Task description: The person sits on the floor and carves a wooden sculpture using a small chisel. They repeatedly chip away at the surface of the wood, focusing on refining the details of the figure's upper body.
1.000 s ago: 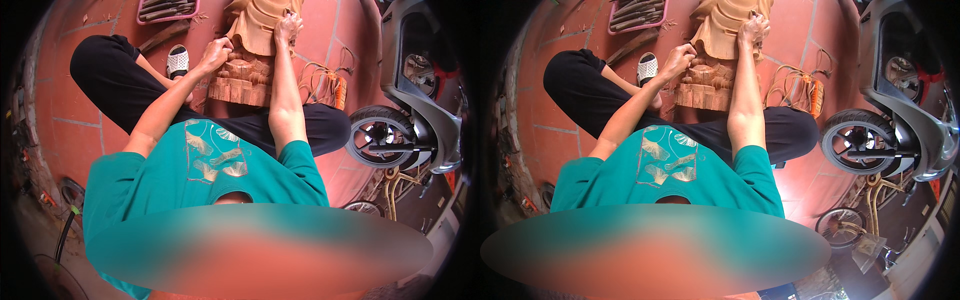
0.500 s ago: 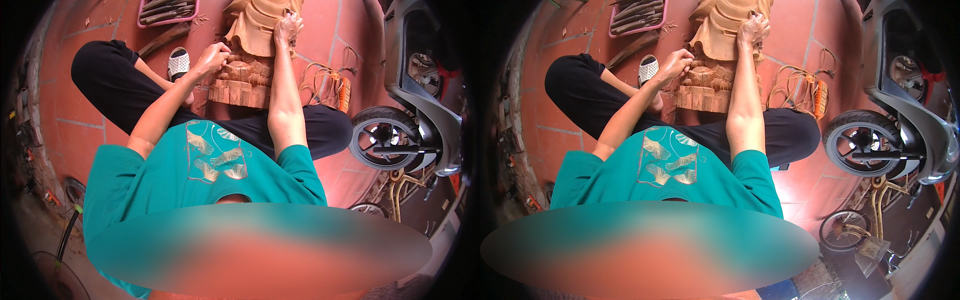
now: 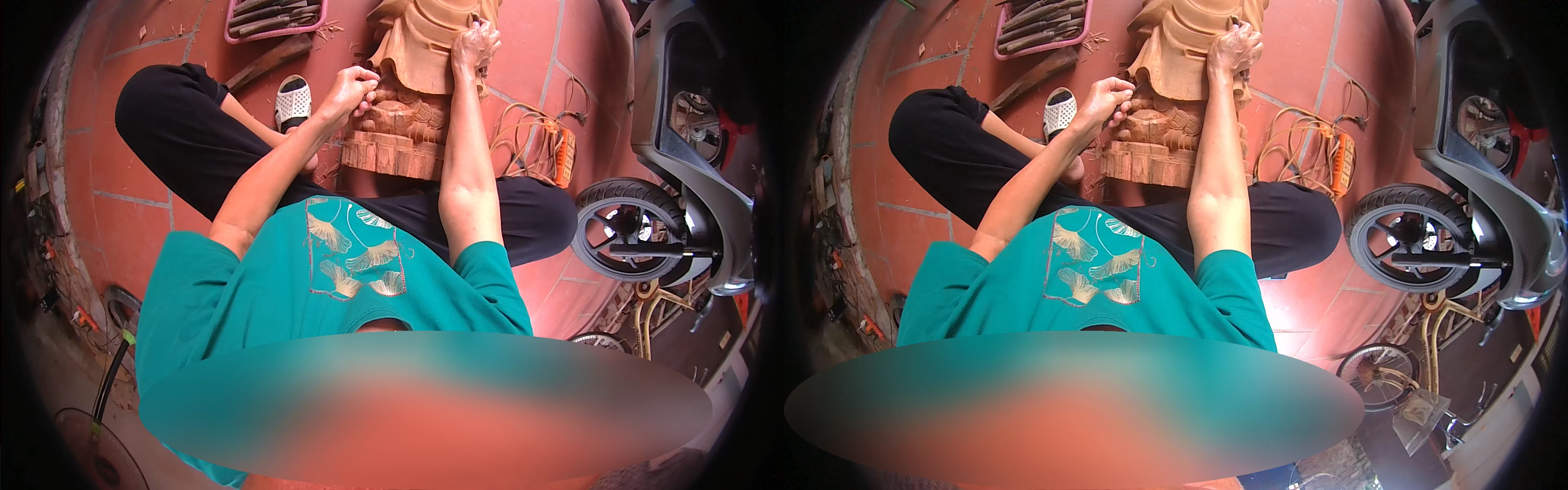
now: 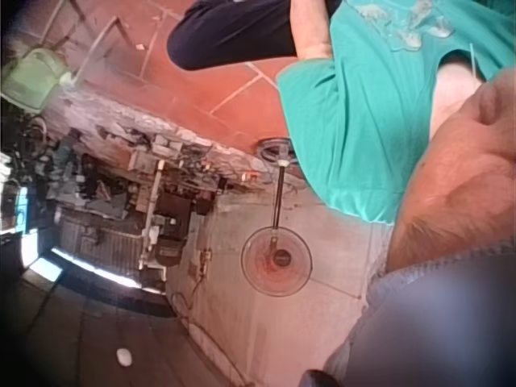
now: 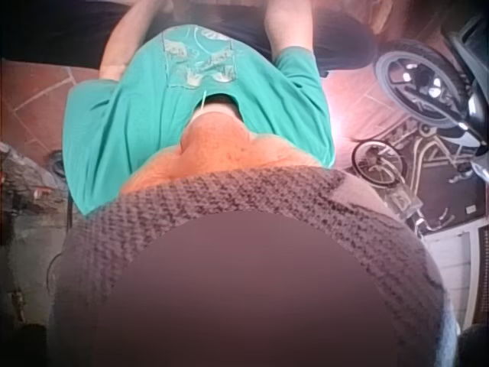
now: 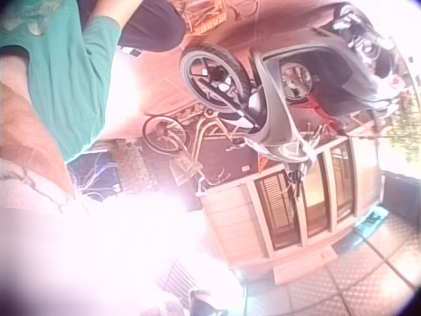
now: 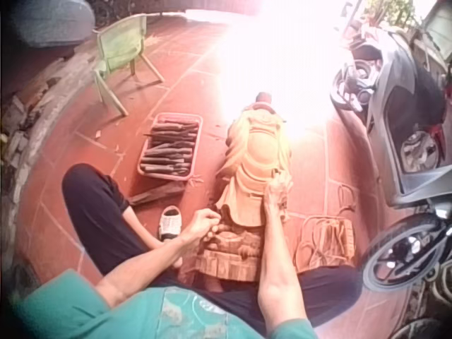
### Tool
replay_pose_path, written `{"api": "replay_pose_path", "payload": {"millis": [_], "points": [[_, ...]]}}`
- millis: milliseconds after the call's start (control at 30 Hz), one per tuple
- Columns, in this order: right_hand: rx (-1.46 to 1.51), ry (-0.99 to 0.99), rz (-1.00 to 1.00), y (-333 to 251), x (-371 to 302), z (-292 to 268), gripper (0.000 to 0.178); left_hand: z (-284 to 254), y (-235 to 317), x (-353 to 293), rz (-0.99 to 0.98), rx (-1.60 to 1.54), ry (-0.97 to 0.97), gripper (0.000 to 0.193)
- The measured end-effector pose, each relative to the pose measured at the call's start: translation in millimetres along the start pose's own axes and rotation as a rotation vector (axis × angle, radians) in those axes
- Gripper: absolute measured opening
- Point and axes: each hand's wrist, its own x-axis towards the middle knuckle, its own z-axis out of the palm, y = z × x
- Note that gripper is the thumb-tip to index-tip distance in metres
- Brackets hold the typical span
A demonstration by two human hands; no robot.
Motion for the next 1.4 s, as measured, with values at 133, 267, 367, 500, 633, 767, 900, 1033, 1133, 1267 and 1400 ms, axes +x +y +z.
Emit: {"api": "replay_pose_path", "payload": {"millis": [133, 267, 367, 500, 633, 767, 900, 1033, 1133, 1267, 1400], "points": [[0.015, 0.008, 0.002, -0.2, 0.0, 0.1, 0.021, 0.7, 0.5, -1.4, 0.025, -0.014, 0.006, 0.017], [0.020, 0.020, -0.001, -0.5, -0.1, 0.6, 0.020, 0.0, -0.7, -1.1, 0.036, -0.041, 0.019, 0.017], [0.010, -0.027, 0.017, -1.8, 0.3, -1.3, 0.019, -0.8, -1.2, -1.0, 0.046, 0.059, 0.005, 0.016], [0.024, -0.037, 0.014, -3.1, -1.0, -3.8, 0.021, -0.5, 5.8, 4.0, 0.113, 0.493, -0.004, 0.015], [-0.002, -0.088, 0.031, 0.7, 1.9, -4.6, 0.024, 0.4, 9.2, 6.8, 0.033, 0.347, -0.006, 0.016], [-0.008, -0.044, 0.012, -4.3, 0.6, -6.6, 0.019, 0.1, 7.7, -0.8, -0.024, 0.117, 0.004, 0.016], [0.023, -0.038, -0.007, 2.1, 1.4, -3.5, 0.018, -1.2, 0.6, 1.6, 0.021, 0.010, 0.016, 0.014], [0.007, -0.034, 0.007, 0.8, 1.0, -1.2, 0.018, -4.8, -4.4, 4.7, 0.056, -0.070, 0.009, 0.014], [0.026, -0.025, 0.020, -2.1, -1.3, -0.8, 0.019, -7.2, -6.1, 4.8, 0.052, -0.055, 0.009, 0.014], [0.009, -0.028, 0.015, -1.0, -1.3, -2.3, 0.021, -7.2, -0.7, 6.7, 0.013, 0.338, -0.032, 0.013], [0.006, -0.020, 0.011, 1.5, -5.5, -6.7, 0.020, -0.7, 5.8, -4.8, -0.024, 0.210, -0.018, 0.013]]}}
